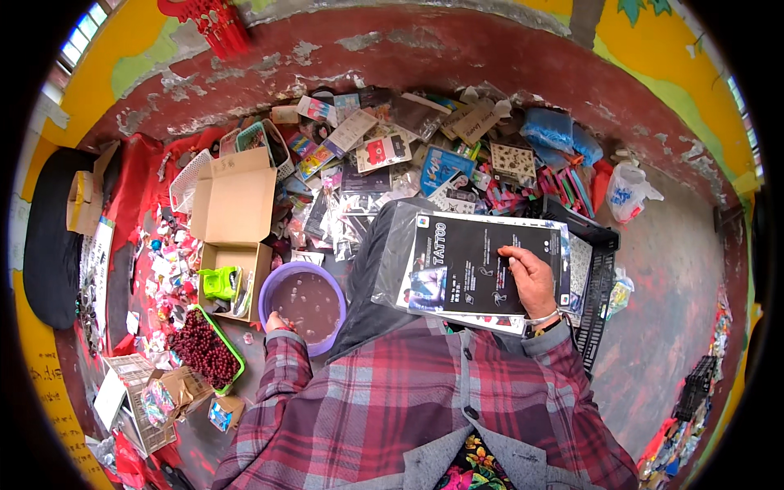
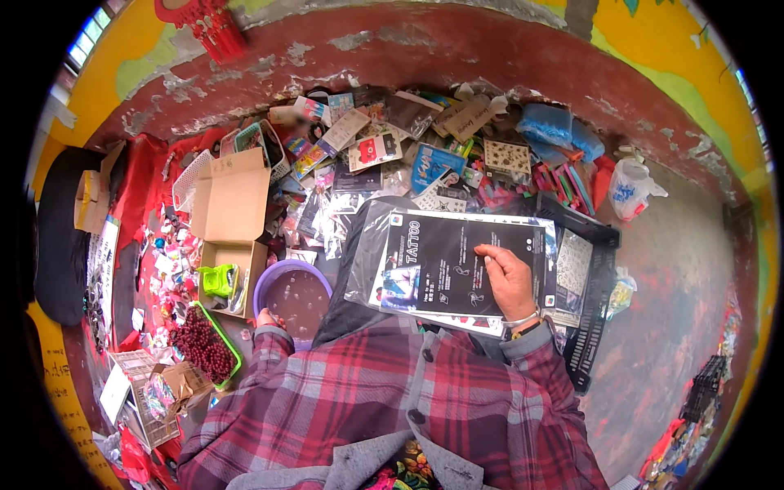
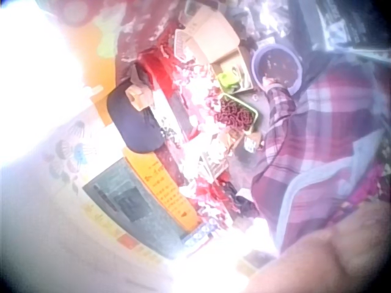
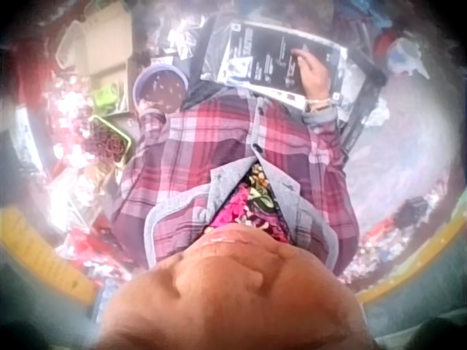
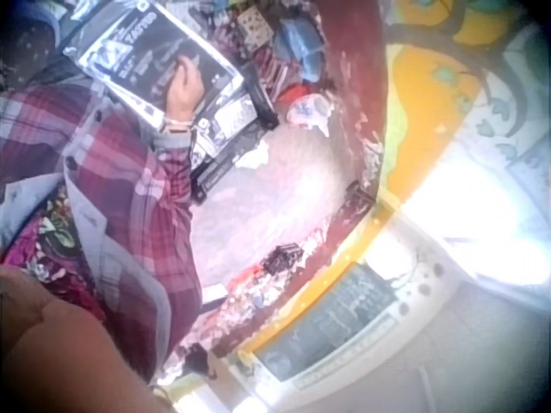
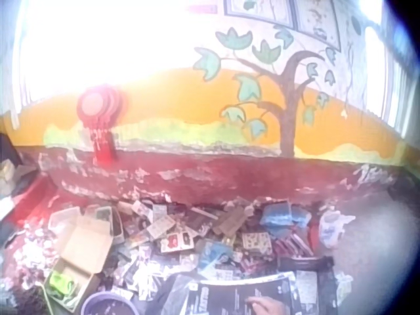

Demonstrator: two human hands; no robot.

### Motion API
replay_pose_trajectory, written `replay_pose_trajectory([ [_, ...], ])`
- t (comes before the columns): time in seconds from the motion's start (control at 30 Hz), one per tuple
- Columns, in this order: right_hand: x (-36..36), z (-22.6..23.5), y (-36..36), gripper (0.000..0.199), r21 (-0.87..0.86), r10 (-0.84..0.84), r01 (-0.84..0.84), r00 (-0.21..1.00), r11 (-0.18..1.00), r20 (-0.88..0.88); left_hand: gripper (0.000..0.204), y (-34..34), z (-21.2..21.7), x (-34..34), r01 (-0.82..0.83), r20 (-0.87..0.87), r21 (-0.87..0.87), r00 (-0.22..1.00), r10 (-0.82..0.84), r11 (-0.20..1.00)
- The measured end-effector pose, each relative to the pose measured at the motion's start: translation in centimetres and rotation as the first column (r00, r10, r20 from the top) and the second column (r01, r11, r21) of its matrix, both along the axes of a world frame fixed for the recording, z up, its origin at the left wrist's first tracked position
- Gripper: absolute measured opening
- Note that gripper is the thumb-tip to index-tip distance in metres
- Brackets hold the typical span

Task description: The person sits on the floor and wipes the surface of several sticker sheets with a cloth. They dip the cloth into a purple basin of water, wring it out, and then wipe the sheets before placing them into a black crate.

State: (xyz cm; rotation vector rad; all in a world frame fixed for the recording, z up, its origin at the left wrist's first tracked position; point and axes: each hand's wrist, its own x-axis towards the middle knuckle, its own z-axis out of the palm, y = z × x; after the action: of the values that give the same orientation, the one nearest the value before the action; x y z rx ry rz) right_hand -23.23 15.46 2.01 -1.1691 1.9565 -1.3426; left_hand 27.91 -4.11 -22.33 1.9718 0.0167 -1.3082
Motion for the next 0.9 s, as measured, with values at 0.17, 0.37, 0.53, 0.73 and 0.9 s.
replay_pose_trajectory([
  [0.17, -0.1, 0.1, 0.2, 0.019, -0.006, -0.004, 0.004, 1.000, 1.000, 0.004, 0.024, 0.1, 1.6, -2.0, -0.079, 0.037, -0.070, 0.996, 0.082, 0.994],
  [0.37, 0.2, -0.2, 0.1, 0.019, -0.005, 0.004, -0.004, 1.000, 1.000, 0.001, 0.023, -0.2, -0.9, 0.5, -0.080, 0.009, -0.117, 0.997, 0.081, 0.990],
  [0.53, 0.0, 0.1, 0.2, 0.019, -0.026, -0.006, 0.005, 1.000, 1.000, -0.020, 0.026, 0.1, 1.5, -2.1, -0.014, 0.029, -0.068, 0.999, 0.016, 0.998],
  [0.73, 0.0, 0.5, 0.2, 0.019, -0.016, -0.003, 0.004, 0.997, 1.000, 0.074, 0.027, -0.9, 4.4, -3.2, -0.085, -0.221, -0.282, 0.975, 0.022, 0.956],
  [0.9, 0.0, 2.3, 1.4, 0.020, -0.054, -0.098, 0.102, 0.992, 0.993, 0.074, 0.023, -3.7, 2.0, 0.2, -0.185, -0.658, -0.496, 0.718, -0.227, 0.849],
])
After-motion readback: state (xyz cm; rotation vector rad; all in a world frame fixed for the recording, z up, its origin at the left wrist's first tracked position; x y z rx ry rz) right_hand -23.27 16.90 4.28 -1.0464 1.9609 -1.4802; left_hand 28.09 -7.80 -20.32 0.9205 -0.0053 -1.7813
